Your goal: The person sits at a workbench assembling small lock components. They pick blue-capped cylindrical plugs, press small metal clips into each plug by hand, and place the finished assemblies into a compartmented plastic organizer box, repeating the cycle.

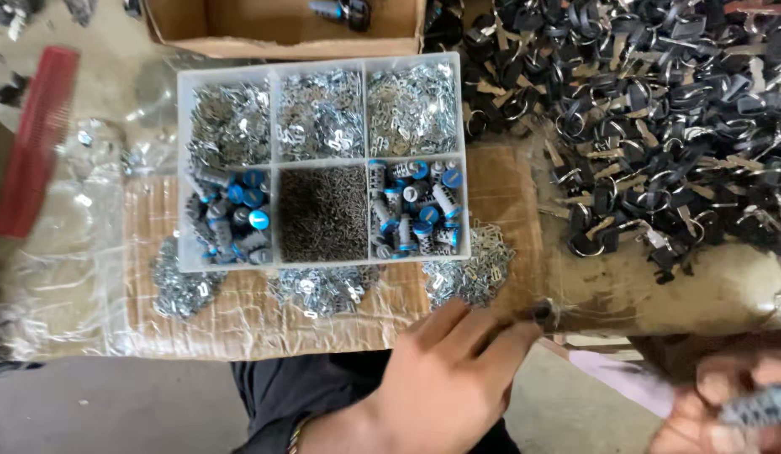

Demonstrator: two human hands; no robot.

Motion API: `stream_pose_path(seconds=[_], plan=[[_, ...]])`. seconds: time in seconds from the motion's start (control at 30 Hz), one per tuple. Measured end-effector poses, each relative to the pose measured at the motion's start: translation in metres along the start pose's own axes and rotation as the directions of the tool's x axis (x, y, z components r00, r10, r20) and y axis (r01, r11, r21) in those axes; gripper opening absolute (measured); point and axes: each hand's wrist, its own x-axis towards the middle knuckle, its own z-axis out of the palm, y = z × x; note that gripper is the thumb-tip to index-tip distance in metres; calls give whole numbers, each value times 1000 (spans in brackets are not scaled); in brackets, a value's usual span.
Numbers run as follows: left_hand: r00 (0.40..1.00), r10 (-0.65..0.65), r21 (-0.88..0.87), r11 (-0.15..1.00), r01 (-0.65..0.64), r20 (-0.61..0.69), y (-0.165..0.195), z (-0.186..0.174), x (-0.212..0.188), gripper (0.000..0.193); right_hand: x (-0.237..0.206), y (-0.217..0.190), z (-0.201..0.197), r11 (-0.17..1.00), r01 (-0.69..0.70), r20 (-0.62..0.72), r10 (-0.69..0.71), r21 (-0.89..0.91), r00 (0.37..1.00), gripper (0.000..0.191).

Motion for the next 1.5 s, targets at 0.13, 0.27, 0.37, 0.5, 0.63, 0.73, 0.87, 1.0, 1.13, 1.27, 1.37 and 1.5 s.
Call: stream_pose_path(seconds=[0.13, 0.27, 0.37, 0.5, 0.63, 0.73, 0.87, 1.0, 1.13, 1.27, 1.37, 1.5], plan=[[993, -94, 124, 987, 103, -74, -6, -5, -2, 33, -17, 23, 52, 999, -47, 121, 47, 0, 992, 40], [987, -89, 242, 963, 121, -137, -13, -20, -19, 42, -25, 38, 116, 995, -99, 172, 95, 15, 981, 38], [977, -83, 304, 942, 142, -198, -19, -39, -36, 42, -14, 25, 121, 988, -121, 231, 141, -100, 963, 38], [940, -205, 384, 872, 302, -274, -27, -66, -67, 34, -7, 12, 83, 951, -265, 315, 303, -159, 900, 48], [988, -50, 498, 859, 116, -144, -38, -65, -85, 39, -6, 26, 48, 755, -643, 546, 487, 130, 682, 44], [973, -193, 419, 879, 228, -124, -41, -61, -91, 37, 7, 31, 32, 156, -984, 787, 596, 82, 160, 27], [996, -70, 442, 893, 84, -49, -45, -72, -93, 43, 5, 51, 27, 285, -903, 806, 583, -322, -103, 22], [998, 58, 433, 900, -44, -20, -56, -87, -91, 34, -34, 83, 30, 239, -898, 819, 541, -369, -192, 22], [997, 73, 372, 926, -63, -14, -54, -92, -98, 33, -92, 75, 33, 93, -995, 586, 808, -28, 59, 23], [963, -159, 289, 932, 220, -219, -40, -87, -107, 25, -117, 54, 58, 556, -831, 603, 663, 0, 444, 30], [998, -19, 413, 910, 41, -58, -42, -89, -102, 41, -103, 42, 84, 593, -805, 692, 574, 17, 437, 31], [985, -15, 348, 935, 74, -170, -44, -95, -88, 32, -81, 33, 106, -84, -995, 452, 891, 56, -50, 32]])
